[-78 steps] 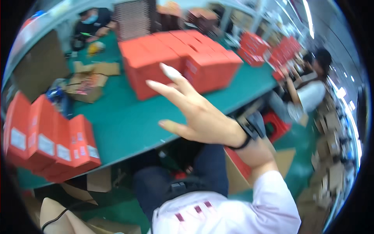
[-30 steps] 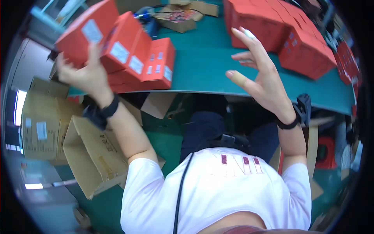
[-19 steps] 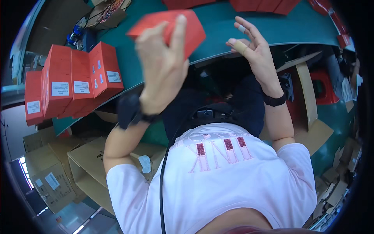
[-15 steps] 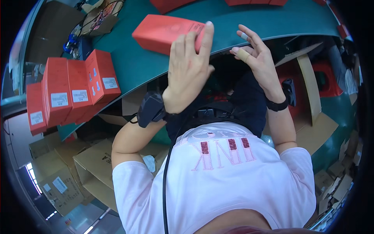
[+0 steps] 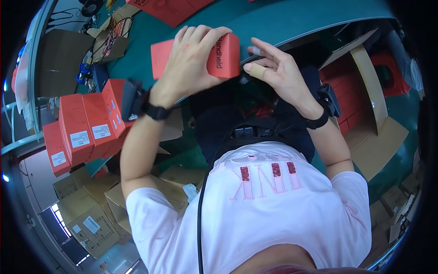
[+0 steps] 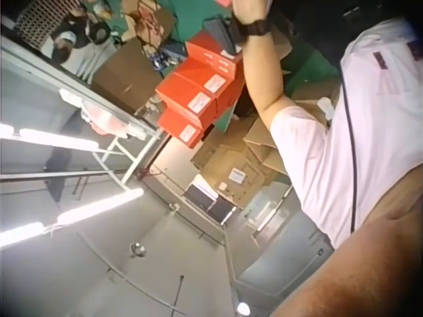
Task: The recorder packages handheld electronic devices into protective plastic bags and then into red product boxes at a manufacturing workstation.
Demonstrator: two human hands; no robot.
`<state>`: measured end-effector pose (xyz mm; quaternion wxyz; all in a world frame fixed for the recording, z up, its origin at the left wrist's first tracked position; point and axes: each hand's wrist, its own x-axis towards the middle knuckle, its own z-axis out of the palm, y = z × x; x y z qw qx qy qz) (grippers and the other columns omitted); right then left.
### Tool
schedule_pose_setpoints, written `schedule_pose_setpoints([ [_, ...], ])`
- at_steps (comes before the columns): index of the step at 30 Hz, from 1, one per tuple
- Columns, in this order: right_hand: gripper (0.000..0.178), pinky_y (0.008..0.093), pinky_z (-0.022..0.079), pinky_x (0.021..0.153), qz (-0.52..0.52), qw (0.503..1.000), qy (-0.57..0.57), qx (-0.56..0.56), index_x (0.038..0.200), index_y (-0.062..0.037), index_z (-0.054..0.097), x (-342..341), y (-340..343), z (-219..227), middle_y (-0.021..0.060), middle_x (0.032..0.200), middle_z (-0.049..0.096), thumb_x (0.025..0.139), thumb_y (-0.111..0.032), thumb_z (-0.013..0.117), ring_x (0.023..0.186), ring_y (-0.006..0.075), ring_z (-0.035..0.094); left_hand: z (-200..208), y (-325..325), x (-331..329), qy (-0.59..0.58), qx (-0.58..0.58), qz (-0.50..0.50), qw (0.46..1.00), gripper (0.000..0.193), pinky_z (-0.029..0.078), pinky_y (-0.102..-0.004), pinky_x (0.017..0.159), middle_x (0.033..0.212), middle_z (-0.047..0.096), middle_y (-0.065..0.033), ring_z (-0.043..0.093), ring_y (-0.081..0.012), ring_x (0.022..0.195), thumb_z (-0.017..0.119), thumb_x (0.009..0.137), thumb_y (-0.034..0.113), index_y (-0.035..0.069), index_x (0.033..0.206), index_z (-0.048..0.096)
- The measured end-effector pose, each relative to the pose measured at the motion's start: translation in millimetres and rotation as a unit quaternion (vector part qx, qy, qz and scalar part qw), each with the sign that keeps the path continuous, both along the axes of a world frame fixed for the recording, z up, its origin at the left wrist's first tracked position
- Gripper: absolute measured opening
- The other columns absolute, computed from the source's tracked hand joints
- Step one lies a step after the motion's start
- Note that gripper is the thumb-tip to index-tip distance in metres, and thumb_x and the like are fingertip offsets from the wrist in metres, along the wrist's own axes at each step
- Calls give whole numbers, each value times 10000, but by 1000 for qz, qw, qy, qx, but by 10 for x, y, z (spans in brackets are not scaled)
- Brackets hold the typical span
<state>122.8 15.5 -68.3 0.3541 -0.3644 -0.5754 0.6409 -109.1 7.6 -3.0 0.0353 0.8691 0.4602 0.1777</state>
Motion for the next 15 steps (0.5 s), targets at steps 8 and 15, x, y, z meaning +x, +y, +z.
schedule_pose_setpoints([
  [8, 676, 308, 528, 946, 73, 997, 17, -6, 1448, 68, 481, -57, -12, 296, 168, 1335, 613, 862, -107, 769, 1067, 177, 665, 7, -321, 228, -29, 45, 65, 996, 728, 416, -436, 901, 1077, 576, -103, 538, -304, 1001, 868, 634, 219, 93, 1282, 561],
  [15, 735, 310, 534, 933, 111, 994, 11, -23, 1474, 73, 426, -37, -22, 383, 162, 1251, 632, 850, -103, 773, 1055, 187, 670, -39, -438, 242, -27, 62, 31, 997, 734, 419, -451, 960, 1148, 592, -88, 550, -304, 1044, 852, 656, 171, 95, 1317, 541],
])
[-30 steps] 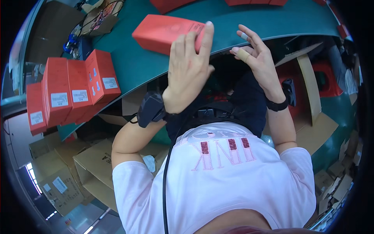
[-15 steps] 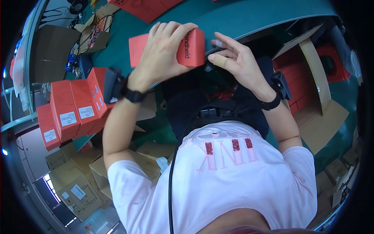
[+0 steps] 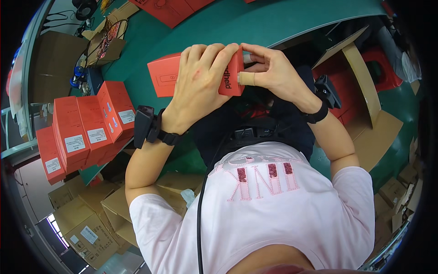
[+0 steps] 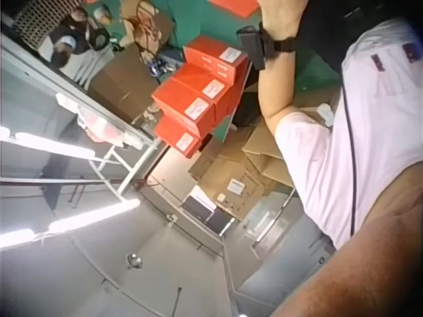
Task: The recorder packages handheld electronic devices into protective plastic bags and then into red product boxes at a manufacturing workstation.
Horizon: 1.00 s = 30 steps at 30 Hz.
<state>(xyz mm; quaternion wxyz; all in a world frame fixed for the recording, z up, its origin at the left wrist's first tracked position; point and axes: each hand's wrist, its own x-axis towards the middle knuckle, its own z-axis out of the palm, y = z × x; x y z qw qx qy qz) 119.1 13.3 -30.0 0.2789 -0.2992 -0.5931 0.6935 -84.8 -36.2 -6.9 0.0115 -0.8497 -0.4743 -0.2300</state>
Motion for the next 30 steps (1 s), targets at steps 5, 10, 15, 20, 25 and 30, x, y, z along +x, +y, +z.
schedule_pose_setpoints([
  [5, 740, 304, 520, 921, -22, 997, -60, 36, 1475, 45, 406, -6, 127, -292, 151, 1176, 636, 858, -126, 777, 1015, 176, 656, 76, 42, -39, 38, -14, -13, 999, 758, 415, -454, 984, 1203, 600, -93, 557, -314, 1102, 853, 647, 171, 81, 1325, 525],
  [10, 634, 284, 520, 883, 22, 997, -59, 40, 1427, -20, 463, 42, 168, -230, 152, 1127, 651, 881, -158, 754, 960, 171, 671, 70, 105, -124, 41, -57, -16, 997, 740, 413, -451, 990, 1182, 617, -90, 566, -313, 1115, 855, 626, 178, 59, 1283, 537],
  [15, 601, 274, 552, 785, -20, 991, -98, 89, 1366, 3, 501, 23, 82, -138, 159, 1109, 669, 857, -174, 766, 895, 157, 684, 169, 88, -107, 39, -117, -11, 992, 716, 415, -437, 979, 1180, 627, -88, 571, -305, 1103, 856, 634, 170, 61, 1270, 547],
  [20, 606, 293, 567, 828, -15, 986, -117, 118, 1359, 20, 507, 50, 52, -237, 178, 1138, 660, 862, -195, 778, 922, 173, 682, 131, 45, 5, 64, -102, -39, 992, 719, 417, -431, 965, 1205, 625, -91, 573, -300, 1110, 861, 642, 170, 69, 1281, 548],
  [25, 579, 303, 529, 936, 48, 996, -27, 65, 1430, 17, 478, 136, 218, -334, 172, 1206, 631, 913, -124, 698, 1059, 171, 636, 137, 70, -37, 53, -103, -22, 993, 793, 405, -442, 1028, 1257, 603, -103, 564, -326, 1167, 884, 613, 178, 84, 1314, 526],
  [30, 473, 265, 501, 901, 46, 996, -5, 75, 1362, -7, 568, 286, 381, -379, 87, 1187, 630, 891, 33, 578, 1038, 110, 607, 236, 62, -224, 29, -139, 11, 990, 776, 423, -435, 976, 1218, 608, -123, 566, -332, 1122, 887, 641, 208, 65, 1314, 528],
])
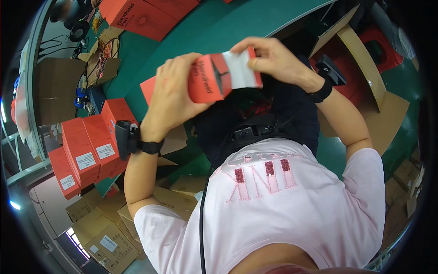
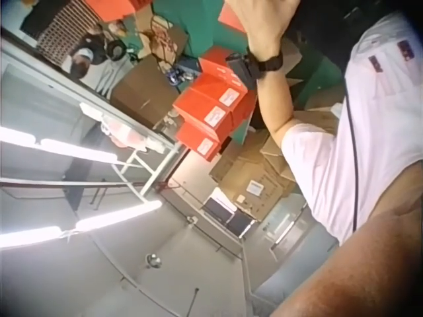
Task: The recorder packages handheld electronic devices into protective plastic bags and then into red product boxes at a manufacturing workstation.
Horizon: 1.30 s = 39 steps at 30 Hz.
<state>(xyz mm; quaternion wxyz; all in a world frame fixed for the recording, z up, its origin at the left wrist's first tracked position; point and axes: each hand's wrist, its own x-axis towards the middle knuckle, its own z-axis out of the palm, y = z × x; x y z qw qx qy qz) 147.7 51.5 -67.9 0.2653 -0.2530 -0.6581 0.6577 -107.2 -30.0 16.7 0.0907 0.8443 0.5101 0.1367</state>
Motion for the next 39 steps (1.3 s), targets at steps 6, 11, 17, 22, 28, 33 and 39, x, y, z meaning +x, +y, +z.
schedule_pose_setpoints([
  [6, 478, 429, 457, 1043, -109, 764, -131, 622, 1238, -51, 629, -149, -95, 165, 139, 1248, 595, 778, 70, 586, 1179, 353, 559, 4, -43, -99, -59, -4, 56, 997, 847, 426, -429, 988, 1202, 602, -116, 560, -337, 1112, 920, 604, 226, 60, 1329, 514],
  [11, 332, 407, 473, 927, 76, 910, -26, 406, 1140, -40, 641, -112, -65, 366, 108, 969, 649, 815, 23, 613, 1019, 286, 597, -3, -84, -249, -119, 2, 79, 990, 889, 424, -421, 1000, 1222, 589, -105, 548, -322, 1129, 937, 578, 223, 72, 1341, 506],
  [17, 441, 398, 480, 853, 95, 908, -121, 390, 1383, -35, 564, -264, -84, 292, 136, 987, 680, 948, -98, 604, 917, 292, 620, 4, -92, -195, -101, -12, 85, 991, 911, 425, -423, 1011, 1227, 585, -106, 543, -319, 1145, 942, 568, 218, 75, 1352, 501],
  [22, 430, 397, 521, 730, 69, 948, -172, 260, 1384, -16, 546, -320, -14, 565, 198, 925, 702, 978, -148, 601, 800, 304, 678, 19, -49, -178, -82, -42, 69, 993, 905, 423, -429, 1014, 1232, 585, -118, 544, -326, 1149, 934, 582, 219, 72, 1358, 492],
  [28, 197, 382, 508, 620, 10, 926, -26, 377, 1054, -6, 690, -758, 361, 262, 158, 801, 701, 905, -131, 660, 632, 277, 658, -21, 46, -217, -120, -73, 83, 987, 942, 414, -444, 1063, 1255, 576, -143, 528, -349, 1206, 931, 600, 235, 54, 1395, 460],
  [33, 149, 352, 486, 591, 2, 897, -19, 442, 1001, -2, 681, -721, 520, 134, 142, 787, 688, 909, -119, 679, 608, 229, 630, -60, 88, -354, -83, -59, 69, 992, 932, 417, -456, 1075, 1314, 566, -161, 520, -359, 1236, 923, 626, 251, 59, 1410, 458],
  [39, 157, 276, 484, 721, -81, 929, -127, 338, 1089, -19, 693, -368, 920, 196, 26, 929, 698, 981, -119, 638, 815, 115, 608, -196, 82, -687, -2, -26, 121, 992, 988, 351, -457, 1145, 1402, 534, -191, 458, -361, 1338, 884, 684, 402, 24, 1473, 426],
])
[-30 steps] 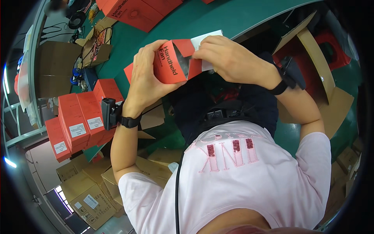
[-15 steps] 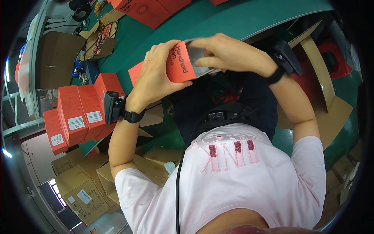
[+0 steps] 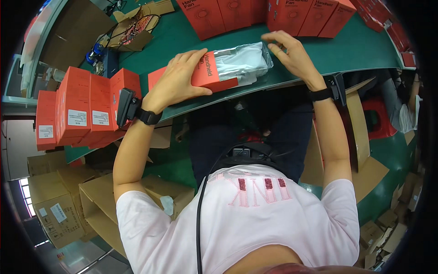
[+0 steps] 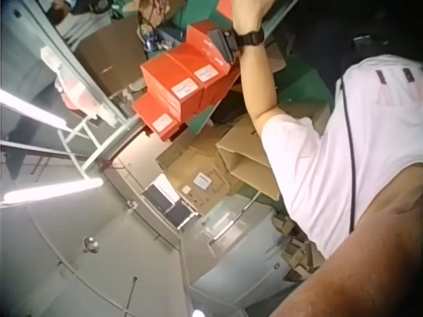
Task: The recorder packages handheld electronic devices into protective plastic bags and then into red product boxes at a manufacturing workstation.
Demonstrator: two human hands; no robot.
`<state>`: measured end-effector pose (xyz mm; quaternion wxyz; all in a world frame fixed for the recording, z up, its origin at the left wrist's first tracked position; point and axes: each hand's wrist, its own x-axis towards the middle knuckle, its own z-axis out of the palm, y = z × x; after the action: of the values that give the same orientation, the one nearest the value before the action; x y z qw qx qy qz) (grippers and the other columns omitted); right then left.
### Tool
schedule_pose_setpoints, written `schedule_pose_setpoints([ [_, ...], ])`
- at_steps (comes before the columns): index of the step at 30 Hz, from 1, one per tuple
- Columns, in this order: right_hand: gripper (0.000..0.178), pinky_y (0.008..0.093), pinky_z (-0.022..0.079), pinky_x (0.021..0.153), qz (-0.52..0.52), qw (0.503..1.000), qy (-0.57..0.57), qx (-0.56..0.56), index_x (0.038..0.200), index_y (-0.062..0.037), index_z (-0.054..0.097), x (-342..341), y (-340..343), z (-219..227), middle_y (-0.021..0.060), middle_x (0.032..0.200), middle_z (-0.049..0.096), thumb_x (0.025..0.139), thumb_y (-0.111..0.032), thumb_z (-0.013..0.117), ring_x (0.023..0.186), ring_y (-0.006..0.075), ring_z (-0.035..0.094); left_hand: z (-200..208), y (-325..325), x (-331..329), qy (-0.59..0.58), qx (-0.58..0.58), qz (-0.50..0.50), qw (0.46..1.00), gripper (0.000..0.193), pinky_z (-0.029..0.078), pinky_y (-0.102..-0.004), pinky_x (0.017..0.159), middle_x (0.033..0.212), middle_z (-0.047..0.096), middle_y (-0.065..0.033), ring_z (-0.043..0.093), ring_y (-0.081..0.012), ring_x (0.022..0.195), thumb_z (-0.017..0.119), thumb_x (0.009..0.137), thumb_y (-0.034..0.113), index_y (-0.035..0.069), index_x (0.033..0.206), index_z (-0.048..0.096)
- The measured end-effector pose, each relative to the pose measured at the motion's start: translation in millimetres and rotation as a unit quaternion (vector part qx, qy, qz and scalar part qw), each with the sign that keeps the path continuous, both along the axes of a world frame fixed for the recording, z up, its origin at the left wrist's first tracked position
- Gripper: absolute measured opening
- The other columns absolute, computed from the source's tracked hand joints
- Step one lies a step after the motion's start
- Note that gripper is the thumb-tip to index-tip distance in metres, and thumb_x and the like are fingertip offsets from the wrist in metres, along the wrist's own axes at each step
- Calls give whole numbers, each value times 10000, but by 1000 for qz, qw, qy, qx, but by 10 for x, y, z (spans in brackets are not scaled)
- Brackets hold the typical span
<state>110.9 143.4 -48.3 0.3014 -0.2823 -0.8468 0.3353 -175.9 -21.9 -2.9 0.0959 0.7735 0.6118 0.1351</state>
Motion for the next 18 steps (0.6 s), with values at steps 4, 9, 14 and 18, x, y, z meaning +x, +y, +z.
schedule_pose_setpoints([
  [4, 238, 305, 498, 862, -16, 998, 10, 61, 1126, -21, 715, -131, -193, 316, 82, 1063, 663, 942, -169, 685, 983, 193, 644, -28, 34, 291, -41, 123, -13, 991, 914, 314, -502, 1158, 1385, 547, -200, 450, -362, 1346, 786, 791, 513, -12, 1459, 449],
  [9, 233, 404, 506, 911, -14, 991, -41, 126, 1035, -8, 751, -375, -318, 128, 134, 1110, 666, 861, -163, 738, 1058, 317, 645, -298, 197, 482, -48, 160, 5, 986, 758, 353, -465, 1115, 1330, 593, -173, 512, -343, 1274, 759, 861, 369, -3, 1454, 469],
  [14, 129, 431, 513, 879, 1, 971, 7, 238, 995, 32, 629, -405, -359, 14, 152, 1128, 662, 926, -76, 642, 1014, 314, 648, -241, 209, 470, -181, 108, 18, 977, 831, 385, -428, 1080, 1242, 648, -140, 559, -323, 1190, 828, 783, 300, 8, 1469, 462],
  [18, 128, 408, 519, 851, -7, 978, 121, 169, 1019, 18, 568, -544, -562, 371, 159, 1123, 643, 948, -72, 622, 981, 321, 641, -173, 205, 469, -200, 100, 18, 975, 845, 389, -431, 1066, 1209, 648, -140, 571, -327, 1151, 840, 761, 287, 11, 1467, 465],
])
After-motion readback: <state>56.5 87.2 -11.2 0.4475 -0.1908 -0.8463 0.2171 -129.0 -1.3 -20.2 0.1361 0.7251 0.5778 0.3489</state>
